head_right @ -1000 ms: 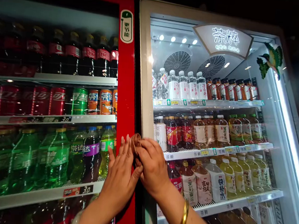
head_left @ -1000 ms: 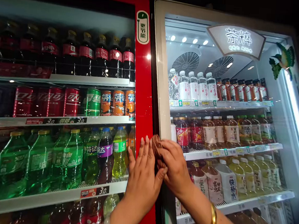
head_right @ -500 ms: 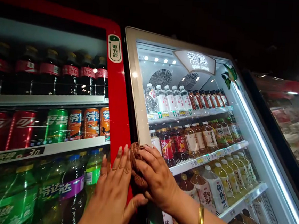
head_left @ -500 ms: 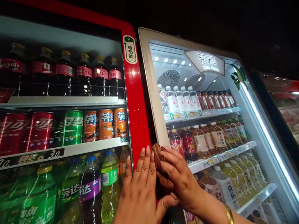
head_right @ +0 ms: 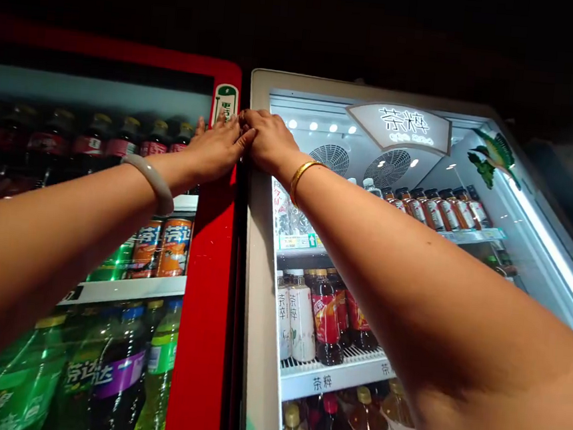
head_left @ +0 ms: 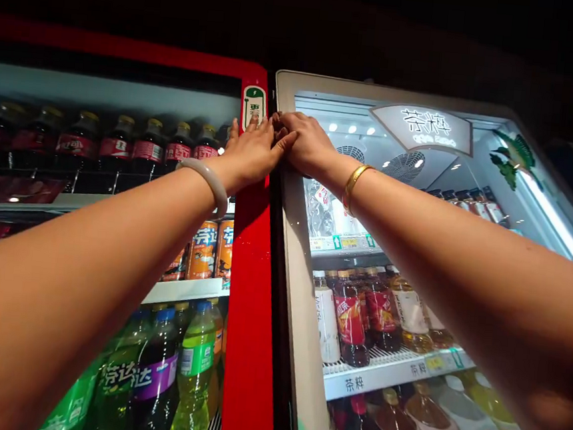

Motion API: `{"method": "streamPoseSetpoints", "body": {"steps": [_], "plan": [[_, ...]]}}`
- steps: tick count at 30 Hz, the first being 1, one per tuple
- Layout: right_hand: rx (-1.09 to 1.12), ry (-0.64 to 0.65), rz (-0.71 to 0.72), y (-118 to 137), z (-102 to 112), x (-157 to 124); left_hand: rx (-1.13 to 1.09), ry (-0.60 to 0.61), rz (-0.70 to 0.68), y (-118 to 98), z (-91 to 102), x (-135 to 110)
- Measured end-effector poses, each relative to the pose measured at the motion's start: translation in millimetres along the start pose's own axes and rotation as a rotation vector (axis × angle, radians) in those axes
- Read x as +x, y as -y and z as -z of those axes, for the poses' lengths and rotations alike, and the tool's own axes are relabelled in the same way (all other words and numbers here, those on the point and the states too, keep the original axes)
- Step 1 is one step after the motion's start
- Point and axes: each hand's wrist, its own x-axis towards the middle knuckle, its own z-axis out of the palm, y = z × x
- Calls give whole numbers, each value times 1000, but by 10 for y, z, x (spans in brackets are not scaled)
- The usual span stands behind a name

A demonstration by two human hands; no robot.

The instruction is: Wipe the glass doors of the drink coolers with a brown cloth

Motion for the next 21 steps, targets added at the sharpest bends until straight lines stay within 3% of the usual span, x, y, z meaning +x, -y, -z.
{"method": "streamPoseSetpoints", "body": {"steps": [2, 6, 8, 11, 14, 16, 19, 21], "plan": [[25, 13, 20, 3, -2, -257, 0, 23, -15, -67, -89, -177], [54, 1, 213, 5, -27, -1117, 42, 16, -124, -266, -334, -855], [75, -12, 290, -28, -43, -1336, 82, 30, -160, -324, -379, -1027], [69, -6, 259, -121, -38, -1155, 117, 41, -106, -344, -311, -860], [20, 20, 114, -240, 41, -698, 90, 35, 5, -370, -192, -456], [2, 24, 6, -312, 100, -537, 81, 37, 54, -437, -174, -298], [14, -13, -88, -345, 130, -729, 71, 67, 48, -621, -264, -397], [33, -44, -37, -299, 116, -1040, 56, 78, 26, -756, -354, -606]]}}
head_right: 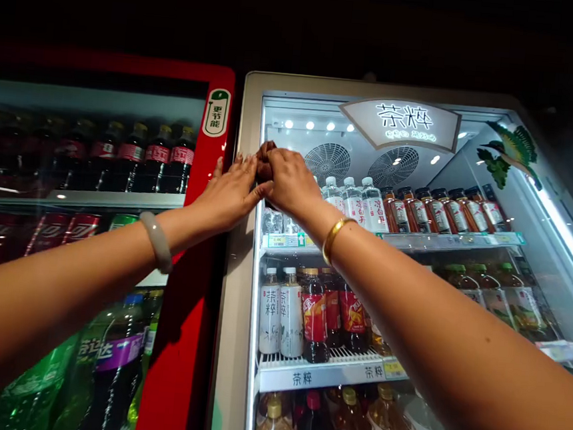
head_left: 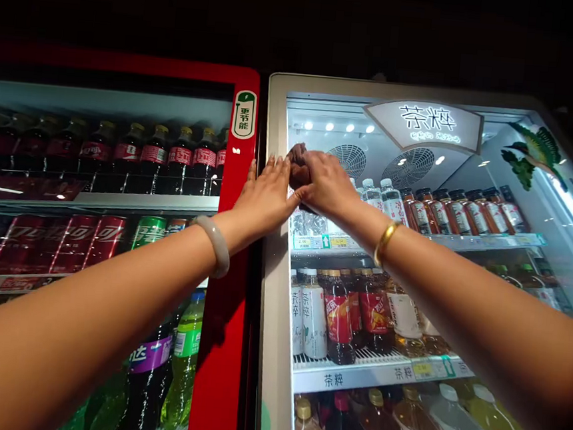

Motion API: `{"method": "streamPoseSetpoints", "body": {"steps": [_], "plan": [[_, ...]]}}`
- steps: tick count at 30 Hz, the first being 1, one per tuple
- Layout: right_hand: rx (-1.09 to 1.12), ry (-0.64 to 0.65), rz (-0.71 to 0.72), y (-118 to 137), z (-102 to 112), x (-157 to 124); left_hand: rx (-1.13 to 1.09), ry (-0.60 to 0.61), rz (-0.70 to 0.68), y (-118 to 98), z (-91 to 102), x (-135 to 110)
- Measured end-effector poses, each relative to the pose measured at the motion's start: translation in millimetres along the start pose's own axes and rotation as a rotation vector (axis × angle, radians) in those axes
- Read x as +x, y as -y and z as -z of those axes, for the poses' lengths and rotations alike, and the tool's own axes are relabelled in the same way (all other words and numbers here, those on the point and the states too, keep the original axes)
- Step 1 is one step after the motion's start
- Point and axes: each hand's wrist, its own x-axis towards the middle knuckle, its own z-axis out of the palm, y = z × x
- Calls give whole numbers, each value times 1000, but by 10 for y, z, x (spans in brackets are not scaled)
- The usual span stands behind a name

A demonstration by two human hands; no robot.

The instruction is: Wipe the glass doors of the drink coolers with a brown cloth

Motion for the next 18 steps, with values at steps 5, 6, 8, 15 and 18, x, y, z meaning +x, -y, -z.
{"method": "streamPoseSetpoints", "body": {"steps": [5, 6, 8, 15, 18], "plan": [[-2, 52, 178, 83, 53, -388, -59, -49, -5, -156, -145, -217], [-20, 69, 165, 54, 87, -344, -82, -58, 1, -163, -150, -165], [-65, 77, 133, -59, 160, -216, -133, -82, 16, -189, -149, -8], [-102, -67, -12, -424, 178, -407, -225, -176, 6, -534, -207, 359], [-91, -49, 6, -472, 149, -498, -261, -219, 32, -633, -312, 389]]}}
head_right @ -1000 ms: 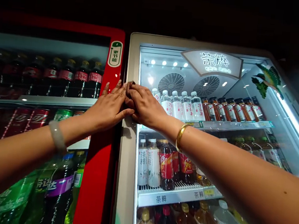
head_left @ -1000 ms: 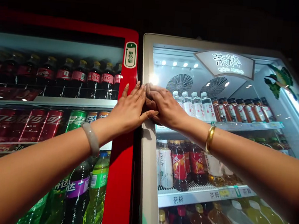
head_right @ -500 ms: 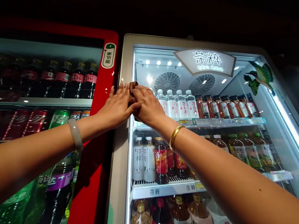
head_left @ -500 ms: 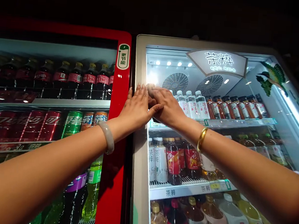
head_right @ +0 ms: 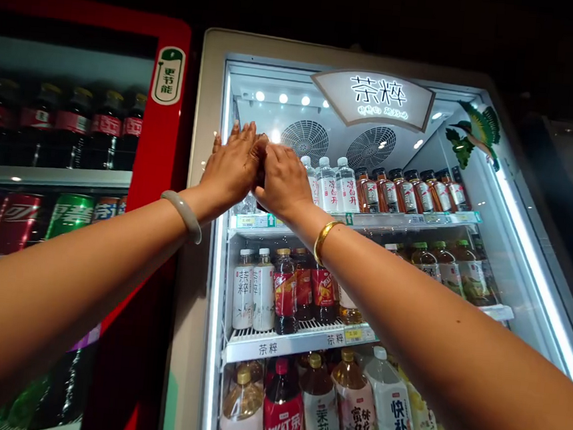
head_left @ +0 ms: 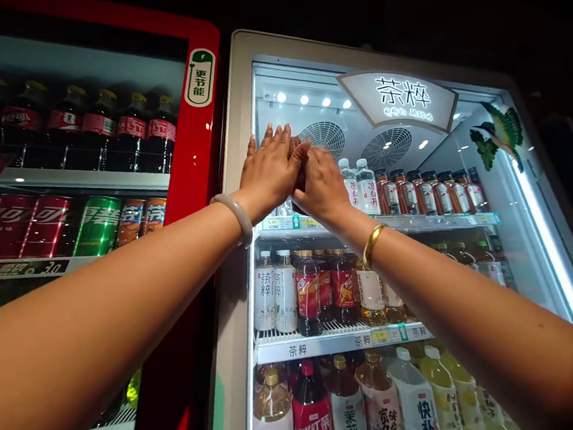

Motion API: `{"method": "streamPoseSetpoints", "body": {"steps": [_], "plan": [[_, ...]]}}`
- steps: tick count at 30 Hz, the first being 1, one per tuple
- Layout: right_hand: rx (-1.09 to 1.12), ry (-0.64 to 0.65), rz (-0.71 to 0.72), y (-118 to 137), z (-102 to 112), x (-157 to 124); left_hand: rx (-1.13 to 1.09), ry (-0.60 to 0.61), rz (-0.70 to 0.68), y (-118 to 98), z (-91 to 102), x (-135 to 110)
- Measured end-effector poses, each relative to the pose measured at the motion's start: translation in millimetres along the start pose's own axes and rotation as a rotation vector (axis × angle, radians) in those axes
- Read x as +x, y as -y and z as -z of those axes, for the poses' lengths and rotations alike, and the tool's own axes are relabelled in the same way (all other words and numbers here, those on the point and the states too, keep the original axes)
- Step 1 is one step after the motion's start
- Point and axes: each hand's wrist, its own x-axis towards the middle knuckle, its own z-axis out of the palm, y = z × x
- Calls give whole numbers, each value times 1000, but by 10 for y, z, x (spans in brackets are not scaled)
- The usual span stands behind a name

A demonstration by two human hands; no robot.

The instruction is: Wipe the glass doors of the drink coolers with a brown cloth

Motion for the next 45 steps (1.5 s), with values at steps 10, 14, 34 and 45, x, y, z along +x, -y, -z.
{"method": "streamPoseSetpoints", "body": {"steps": [10, 14, 34, 45], "plan": [[-75, -32, -29, -235, 62, -1, 226, -94, 9, 32, -238, -64], [-34, -68, 0, -182, 31, 30, 294, -77, 25, -26, -214, -95], [-17, -39, -260, -181, 2, 142, -5, -99, -136, -21, -157, -160], [-53, 207, -175, -115, 13, 96, -94, 46, -324, 61, -104, -105]]}}
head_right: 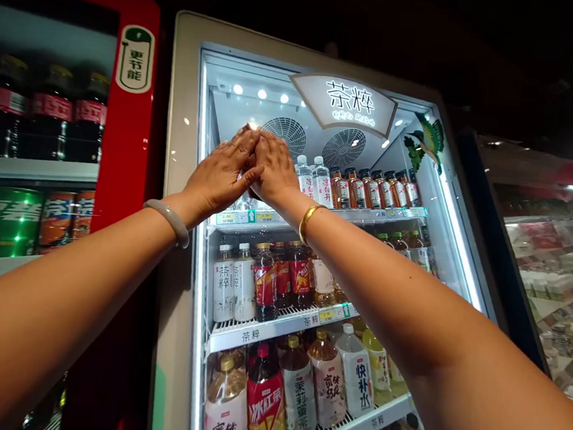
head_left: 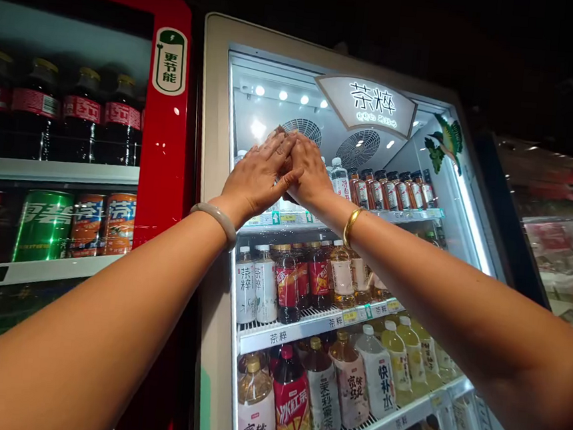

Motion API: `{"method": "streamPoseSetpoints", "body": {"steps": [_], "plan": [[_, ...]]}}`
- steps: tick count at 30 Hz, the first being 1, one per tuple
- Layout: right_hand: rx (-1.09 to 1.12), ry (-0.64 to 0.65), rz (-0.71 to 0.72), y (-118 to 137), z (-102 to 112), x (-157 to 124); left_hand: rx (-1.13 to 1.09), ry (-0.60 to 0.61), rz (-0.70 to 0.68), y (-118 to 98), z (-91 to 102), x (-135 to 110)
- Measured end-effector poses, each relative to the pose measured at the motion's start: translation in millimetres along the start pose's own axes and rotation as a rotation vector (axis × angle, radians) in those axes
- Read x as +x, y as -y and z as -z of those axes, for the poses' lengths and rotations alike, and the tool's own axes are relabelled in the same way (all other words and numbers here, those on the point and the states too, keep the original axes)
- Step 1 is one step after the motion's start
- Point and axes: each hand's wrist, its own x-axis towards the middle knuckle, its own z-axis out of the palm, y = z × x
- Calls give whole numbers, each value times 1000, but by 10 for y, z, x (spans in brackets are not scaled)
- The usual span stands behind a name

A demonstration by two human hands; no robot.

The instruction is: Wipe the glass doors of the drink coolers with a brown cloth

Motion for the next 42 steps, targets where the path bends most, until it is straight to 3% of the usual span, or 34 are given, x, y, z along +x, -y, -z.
{"method": "streamPoseSetpoints", "body": {"steps": [5, 8, 13, 16, 19, 21, 24, 28, 30, 32, 35, 39, 42], "plan": [[76, -27, 78, -112, 23, -371, 25, -12, 80, -156, -113, -16], [52, 24, 155, -169, 66, -280, 1, -69, 152, -208, -182, 42], [91, 36, 155, -591, 241, 69, -36, -106, 228, -357, -377, 562], [126, -27, 82, -897, 282, -85, -4, -80, 196, -619, -597, 783], [159, -34, 56, -988, 246, -398, 56, -101, 172, -839, -749, 646], [160, -18, 110, -933, 219, -493, 71, -119, 170, -864, -751, 468], [136, 19, 220, -889, 227, -295, 81, -135, 185, -745, -666, 443], [177, 16, 153, -1234, 300, 193, 100, -163, 258, -692, -720, 1037], [229, -24, 91, -1549, 332, 225, 125, -160, 252, -830, -877, 1333], [260, -33, 89, -1873, 373, 53, 161, -168, 243, -1049, -1066, 1442], [241, 68, 234, -2267, 494, -356, 214, -152, 193, -1359, -1251, 1242], [186, 199, 440, -2550, 684, -569, 269, -131, 185, -1470, -1191, 862], [126, 152, 342, -2652, 703, -457, 317, -126, 210, -1406, -1108, 947]]}}
